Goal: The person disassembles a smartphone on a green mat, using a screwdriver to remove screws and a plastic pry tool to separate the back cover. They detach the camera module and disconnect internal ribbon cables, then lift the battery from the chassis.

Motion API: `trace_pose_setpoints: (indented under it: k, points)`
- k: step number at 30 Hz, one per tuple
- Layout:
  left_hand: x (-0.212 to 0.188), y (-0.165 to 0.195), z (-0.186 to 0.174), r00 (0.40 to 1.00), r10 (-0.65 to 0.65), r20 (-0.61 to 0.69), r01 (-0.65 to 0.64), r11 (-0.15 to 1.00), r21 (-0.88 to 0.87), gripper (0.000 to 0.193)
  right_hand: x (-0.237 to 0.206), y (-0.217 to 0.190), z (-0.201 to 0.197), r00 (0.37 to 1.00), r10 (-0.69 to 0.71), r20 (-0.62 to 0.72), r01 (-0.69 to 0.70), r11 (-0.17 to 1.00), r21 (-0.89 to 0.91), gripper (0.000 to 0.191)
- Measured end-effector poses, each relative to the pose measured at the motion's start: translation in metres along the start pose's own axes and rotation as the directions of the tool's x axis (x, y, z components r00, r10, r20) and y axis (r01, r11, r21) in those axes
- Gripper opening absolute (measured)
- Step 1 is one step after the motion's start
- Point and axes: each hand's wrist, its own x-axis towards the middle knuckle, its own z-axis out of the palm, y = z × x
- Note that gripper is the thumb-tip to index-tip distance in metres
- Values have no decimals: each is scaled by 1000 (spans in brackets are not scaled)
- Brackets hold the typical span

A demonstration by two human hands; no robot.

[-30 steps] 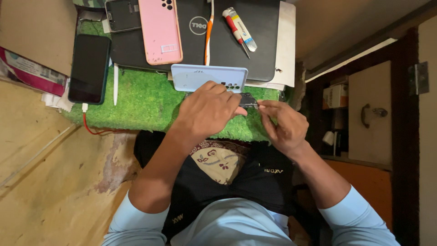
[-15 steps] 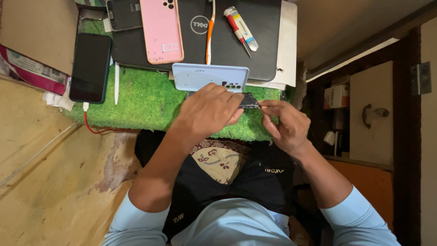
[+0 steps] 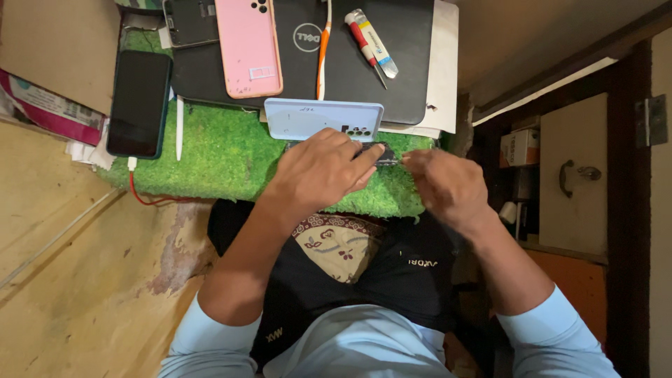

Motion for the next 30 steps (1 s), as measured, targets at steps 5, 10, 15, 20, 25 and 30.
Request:
trace_pose_setpoints:
  k: [5, 10, 15, 20, 25, 30]
  points:
    - [-2, 1, 1, 1000, -22, -12, 22, 1000, -19, 39, -11, -10, 12, 991, -120, -59, 111, 984, -140, 15]
    - [-2, 1, 1, 1000, -3, 1, 3, 1000, -23, 39, -22, -12, 21, 945, 323, -46, -304, 923, 234, 9]
    - [-4, 6, -5, 996, -9, -84, 6, 999, -32, 38, -29, -13, 26, 970, 234, -65, -215, 952, 218, 13]
    - [-5, 12, -10, 982, 3, -188, -1, 1000, 7, 34, -25, -4, 19, 990, -130, -59, 121, 983, -137, 10]
    - [-2, 14, -5, 993, -113, -21, 111, 989, -98, 44, -27, -16, 16, 940, 341, 18, -326, 878, 350, 5]
    - [-1, 15, 6, 990, -137, 27, 139, 982, -127, 53, -28, -22, 14, 996, 88, 32, -91, 991, 95, 17]
